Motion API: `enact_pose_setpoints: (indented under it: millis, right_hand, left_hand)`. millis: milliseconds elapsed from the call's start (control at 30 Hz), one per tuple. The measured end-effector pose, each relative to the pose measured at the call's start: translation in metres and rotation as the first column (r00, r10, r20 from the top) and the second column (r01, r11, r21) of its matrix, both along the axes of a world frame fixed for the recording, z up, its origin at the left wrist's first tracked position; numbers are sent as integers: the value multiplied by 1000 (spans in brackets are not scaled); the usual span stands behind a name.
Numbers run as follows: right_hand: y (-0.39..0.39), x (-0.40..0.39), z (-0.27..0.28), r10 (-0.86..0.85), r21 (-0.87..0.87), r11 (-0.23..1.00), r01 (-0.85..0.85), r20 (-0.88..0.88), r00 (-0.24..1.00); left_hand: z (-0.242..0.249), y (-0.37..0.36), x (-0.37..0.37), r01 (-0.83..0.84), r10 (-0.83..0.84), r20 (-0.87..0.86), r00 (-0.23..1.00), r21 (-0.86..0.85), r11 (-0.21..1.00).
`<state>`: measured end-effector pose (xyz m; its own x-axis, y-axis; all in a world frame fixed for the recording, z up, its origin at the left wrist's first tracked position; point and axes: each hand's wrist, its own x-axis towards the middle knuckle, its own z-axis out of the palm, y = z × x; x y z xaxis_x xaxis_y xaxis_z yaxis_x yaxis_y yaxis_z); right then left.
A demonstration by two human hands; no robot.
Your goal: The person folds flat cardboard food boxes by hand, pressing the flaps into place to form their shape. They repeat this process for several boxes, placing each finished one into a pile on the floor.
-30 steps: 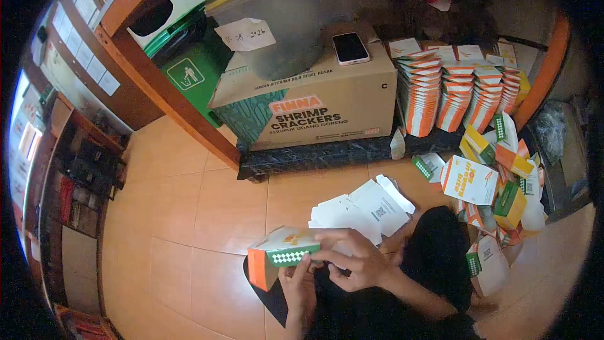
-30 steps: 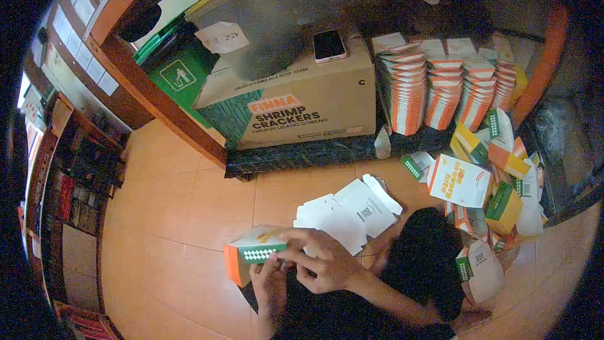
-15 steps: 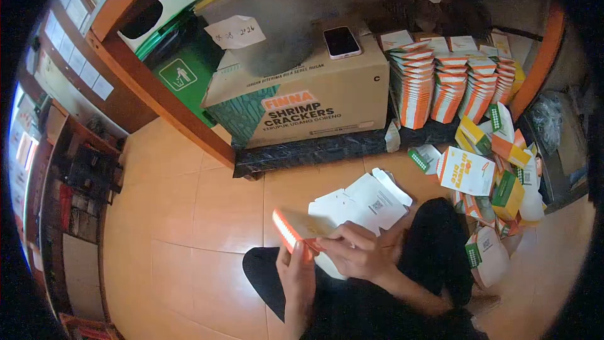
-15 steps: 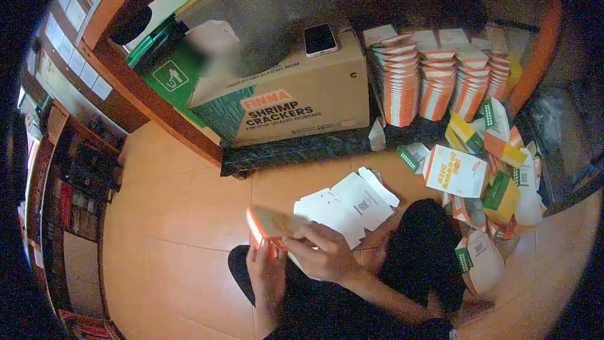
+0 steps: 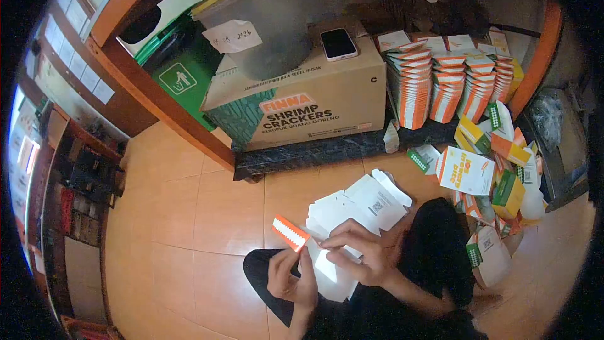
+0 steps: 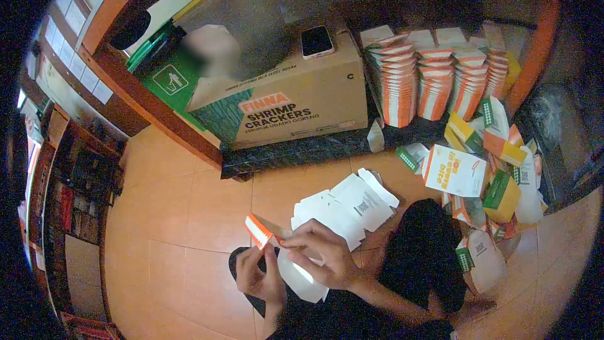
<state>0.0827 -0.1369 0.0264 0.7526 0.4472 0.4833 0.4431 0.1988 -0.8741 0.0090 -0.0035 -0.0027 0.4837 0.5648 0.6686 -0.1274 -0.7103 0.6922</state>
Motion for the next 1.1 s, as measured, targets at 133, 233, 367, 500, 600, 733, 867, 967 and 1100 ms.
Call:
enact_pose_setpoints:
  millis: [133, 233, 367, 500, 600, 733, 867, 967, 1100]
  right_hand:
    - [4, -6, 0, -119, -29, 992, 122, 81, 990]
    - [5, -8, -2, -158, -27, 986, 163, 146, 977]
    - [6, -8, -9, -125, 11, 992, 125, 37, 991]
    - [7, -7, -13, -111, -2, 994, 111, 0, 994]
    - [13, -8, -22, -117, -43, 992, 121, 93, 989]
    - [23, -13, -13, -147, -157, 964, 213, 349, 925]
    - [26, -16, -23, 4, -441, 858, 262, 517, 856]
    - [22, -18, -32, -248, -445, 789, 423, 400, 882]
    - [18, -10, -32, -342, -298, 814, 499, 450, 825]
  left_hand:
    - [-1, -16, -2, 32, -32, -6, 999, -24, 999]
    - [3, -23, -1, 28, -30, -16, 999, -111, 993]
    - [2, -28, -6, 24, -32, -47, 998, -171, 985]
    - [-2, -28, -2, 66, -75, -17, 997, -301, 951]
    - [1, -28, 1, 16, -22, -44, 999, -144, 989]
    - [4, -31, -1, -41, 33, -75, 997, -104, 994]
    - [1, 2, 1, -27, 3, -48, 999, -493, 869]
    - [10, 25, 3, 144, 48, 237, 970, -725, 674]
    - [7, 17, 5, 441, -75, 442, 894, -837, 323]
